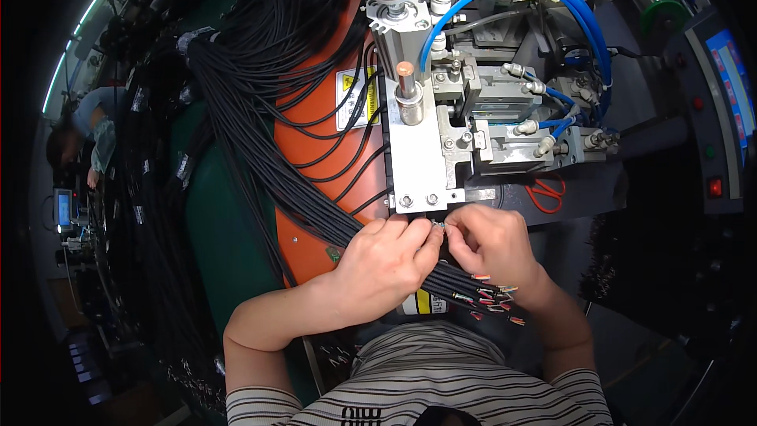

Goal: Manually organizing, wrapping, and connecting bundles of wires using an industrial assembly machine.

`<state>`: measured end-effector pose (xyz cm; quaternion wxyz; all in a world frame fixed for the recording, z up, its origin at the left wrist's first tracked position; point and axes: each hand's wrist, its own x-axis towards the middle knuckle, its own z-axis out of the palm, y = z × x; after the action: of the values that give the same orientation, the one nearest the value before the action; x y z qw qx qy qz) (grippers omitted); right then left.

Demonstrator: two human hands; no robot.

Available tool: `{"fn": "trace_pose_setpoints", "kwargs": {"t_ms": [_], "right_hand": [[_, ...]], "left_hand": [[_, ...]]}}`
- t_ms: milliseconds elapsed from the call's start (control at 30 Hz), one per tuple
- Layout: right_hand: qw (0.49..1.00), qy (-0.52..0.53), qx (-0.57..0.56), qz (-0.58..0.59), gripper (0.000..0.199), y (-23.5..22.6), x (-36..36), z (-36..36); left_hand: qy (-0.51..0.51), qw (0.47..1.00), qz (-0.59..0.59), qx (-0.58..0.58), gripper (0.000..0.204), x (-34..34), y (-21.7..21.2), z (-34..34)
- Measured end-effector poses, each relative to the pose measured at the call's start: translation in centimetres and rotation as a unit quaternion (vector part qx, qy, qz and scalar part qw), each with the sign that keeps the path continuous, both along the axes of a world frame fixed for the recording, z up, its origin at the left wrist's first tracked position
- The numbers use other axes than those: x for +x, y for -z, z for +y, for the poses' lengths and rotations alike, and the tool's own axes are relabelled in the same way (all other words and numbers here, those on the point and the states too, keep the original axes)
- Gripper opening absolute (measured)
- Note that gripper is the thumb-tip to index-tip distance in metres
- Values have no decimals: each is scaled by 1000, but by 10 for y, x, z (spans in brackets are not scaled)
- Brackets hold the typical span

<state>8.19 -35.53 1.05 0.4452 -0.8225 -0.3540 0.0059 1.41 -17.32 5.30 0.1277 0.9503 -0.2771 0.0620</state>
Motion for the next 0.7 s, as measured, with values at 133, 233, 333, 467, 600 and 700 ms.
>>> {"fn": "trace_pose_setpoints", "kwargs": {"t_ms": [133, 233, 333, 467, 600, 700], "right_hand": [[992, 20, 49, 119, 6, 9, -4, -2], [988, 39, 74, 131, 4, 16, -8, -1], [986, 38, 74, 143, 5, 14, -10, -6], [990, 66, 68, 107, 6, 9, -16, -9], [973, -61, 206, 84, 15, -9, -39, 19], [947, -180, 219, 149, 17, -4, -48, 53]], "left_hand": [[-19, 998, 30, -50, 42, -4, 1, 6], [-63, 989, 22, -135, 43, -15, 10, 21], [-96, 989, 11, -114, 45, -28, 14, 26], [-91, 989, -36, -115, 40, -34, 22, 29], [-74, 965, -142, -208, 32, -34, 22, 27], [-76, 941, -226, -239, 31, -27, 17, 23]]}}
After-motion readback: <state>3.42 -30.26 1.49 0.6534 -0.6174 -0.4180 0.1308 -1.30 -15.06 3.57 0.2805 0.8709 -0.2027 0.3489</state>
